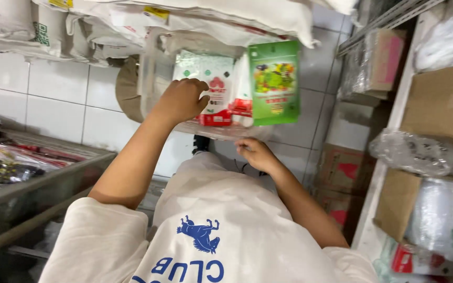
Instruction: The person repeatedly picks up individual plastic bags from a lower shelf, places them on a table, and stacks them into neat piles. The person handles both red and white bags labeled 'TOMAT' and green bags labeled 'KAKA'.
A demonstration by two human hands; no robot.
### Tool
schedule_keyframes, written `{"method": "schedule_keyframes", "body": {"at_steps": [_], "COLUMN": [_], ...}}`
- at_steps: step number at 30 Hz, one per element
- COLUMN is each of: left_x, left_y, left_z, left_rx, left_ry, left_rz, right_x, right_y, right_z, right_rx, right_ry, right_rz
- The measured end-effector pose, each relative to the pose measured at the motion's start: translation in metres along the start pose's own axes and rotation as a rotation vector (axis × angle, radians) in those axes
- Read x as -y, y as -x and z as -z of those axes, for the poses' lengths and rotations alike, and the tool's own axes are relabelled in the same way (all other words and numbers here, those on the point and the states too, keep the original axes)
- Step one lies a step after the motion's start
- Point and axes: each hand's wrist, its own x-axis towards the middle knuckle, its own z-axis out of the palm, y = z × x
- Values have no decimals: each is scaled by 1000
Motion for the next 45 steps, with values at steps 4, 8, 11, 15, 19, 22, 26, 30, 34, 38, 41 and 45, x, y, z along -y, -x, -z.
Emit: {"method": "schedule_keyframes", "body": {"at_steps": [4, 8, 11, 15, 19, 22, 26, 30, 34, 38, 41, 45], "left_x": [97, 159, 178, 197, 215, 217, 224, 220, 197, 141, 107, 75], "left_y": [-37, -98, -146, -189, -219, -219, -208, -190, -144, -72, -26, 23], "left_z": [-56, -113, -132, -170, -197, -195, -177, -158, -137, -92, -36, 29], "left_rx": [173, 384, 486, 474, 443, 484, 465, 427, 276, 318, 212, 104], "left_ry": [-31, -117, -267, -319, -269, -308, -229, 58, 228, 265, 276, 421], "left_rz": [-33, 78, 126, 145, 156, 151, 131, 157, -8, -208, -487, -536], "right_x": [-38, -72, -71, -66, -72, -80, -102, -112, -118, -110, -77, -1], "right_y": [-87, -140, -173, -204, -220, -237, -235, -235, -240, -236, -228, -202], "right_z": [-44, -71, -77, -74, -80, -78, -83, -85, -87, -86, -74, -74], "right_rx": [-29, 11, 39, -23, -89, -4, -88, -110, -166, -190, -334, -406], "right_ry": [126, 88, 102, 179, -28, 405, -97, -31, -87, -333, -526, -723], "right_rz": [-138, -250, -356, -542, -414, -654, -617, -603, -600, -558, -382, -66]}}
